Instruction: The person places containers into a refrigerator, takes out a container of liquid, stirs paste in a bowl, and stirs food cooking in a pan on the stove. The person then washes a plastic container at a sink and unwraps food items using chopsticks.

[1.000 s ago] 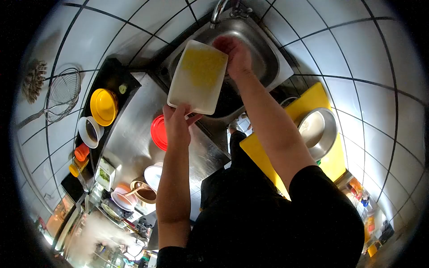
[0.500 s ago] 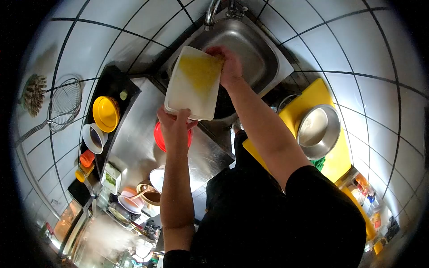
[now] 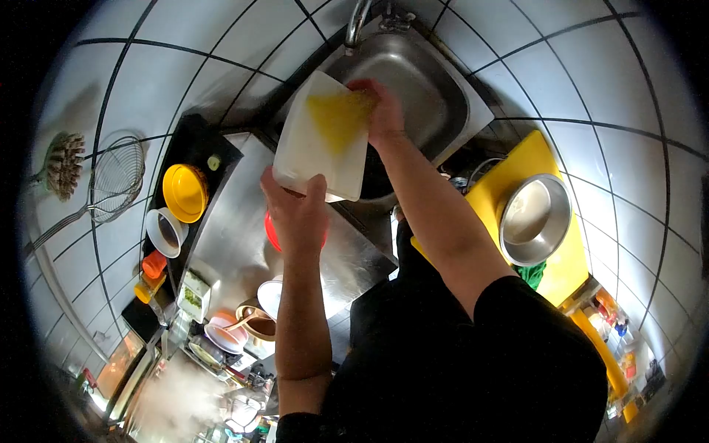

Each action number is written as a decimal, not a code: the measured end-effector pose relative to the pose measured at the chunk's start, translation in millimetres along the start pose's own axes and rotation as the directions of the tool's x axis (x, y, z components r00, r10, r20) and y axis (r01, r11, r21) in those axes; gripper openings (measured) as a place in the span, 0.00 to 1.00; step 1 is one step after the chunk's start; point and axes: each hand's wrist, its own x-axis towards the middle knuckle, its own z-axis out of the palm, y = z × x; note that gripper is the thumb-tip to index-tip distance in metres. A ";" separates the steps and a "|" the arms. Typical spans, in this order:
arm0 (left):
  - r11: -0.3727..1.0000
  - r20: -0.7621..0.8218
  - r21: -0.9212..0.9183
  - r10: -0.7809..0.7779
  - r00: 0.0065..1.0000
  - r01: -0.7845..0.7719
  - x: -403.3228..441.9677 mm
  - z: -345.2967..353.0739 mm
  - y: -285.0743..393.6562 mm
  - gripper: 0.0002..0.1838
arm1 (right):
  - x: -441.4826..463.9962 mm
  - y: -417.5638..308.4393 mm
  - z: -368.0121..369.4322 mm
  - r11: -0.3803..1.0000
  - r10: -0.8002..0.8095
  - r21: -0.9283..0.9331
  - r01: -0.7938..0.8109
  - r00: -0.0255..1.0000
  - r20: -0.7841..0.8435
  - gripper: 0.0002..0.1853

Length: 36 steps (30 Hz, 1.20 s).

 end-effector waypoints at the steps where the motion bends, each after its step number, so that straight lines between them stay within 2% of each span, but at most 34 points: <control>1: 1.000 -0.003 0.026 0.000 1.000 0.000 -1.6 0.3 3.7 0.36 | 0.6 1.1 -0.5 1.000 0.005 0.012 -0.005 1.000 -0.011 0.18; 3: 0.997 -0.007 0.074 0.000 1.000 0.000 -3.7 1.4 23.9 0.36 | -0.2 -0.1 3.6 1.000 -0.021 -0.015 0.020 0.999 -0.034 0.19; 7: 0.972 -0.046 0.226 0.071 0.996 -0.059 5.1 -0.4 16.8 0.37 | -5.0 -3.9 19.6 0.999 -0.034 -0.020 0.032 0.994 -0.103 0.18; 12: 0.945 -0.080 0.311 0.132 0.988 -0.101 5.3 2.0 28.9 0.38 | -0.4 -3.7 22.9 0.998 -0.018 0.058 0.022 0.997 -0.070 0.18; 15: 0.969 -0.102 0.229 0.115 0.988 -0.089 4.9 4.4 35.4 0.39 | -0.5 -4.5 28.7 0.996 -0.011 0.086 0.019 0.996 -0.088 0.18; 18: 0.965 -0.111 0.233 0.146 0.983 -0.117 4.9 5.9 39.4 0.40 | -0.5 -1.1 28.6 0.994 -0.013 0.107 0.023 0.995 -0.098 0.19; 25: 0.934 -0.140 0.307 0.233 0.962 -0.181 2.4 7.4 49.3 0.41 | -8.3 -2.7 40.5 0.983 -0.013 0.183 0.031 0.995 -0.100 0.19; 28: 0.888 -0.141 0.397 0.309 0.941 -0.232 2.8 5.0 50.6 0.41 | -1.9 2.7 36.1 0.962 0.054 0.270 -0.042 0.998 -0.039 0.19; 30: 0.814 -0.123 0.515 0.381 0.916 -0.269 6.0 3.5 49.5 0.41 | 2.9 12.5 32.1 0.963 0.004 0.270 0.009 0.999 -0.048 0.18; 33: 0.880 -0.156 0.403 0.338 0.928 -0.252 5.3 6.2 57.9 0.43 | 2.4 19.6 39.6 0.960 -0.048 0.270 0.079 0.992 -0.120 0.18; 34: 0.849 -0.154 0.456 0.370 0.916 -0.266 4.9 7.2 59.5 0.48 | -0.5 21.3 43.1 0.957 -0.057 0.271 0.098 0.986 -0.154 0.18; 36: 0.851 -0.207 0.434 0.413 0.887 -0.295 4.0 12.9 59.8 0.47 | -5.8 21.6 49.2 0.972 -0.061 0.214 0.099 0.982 -0.176 0.17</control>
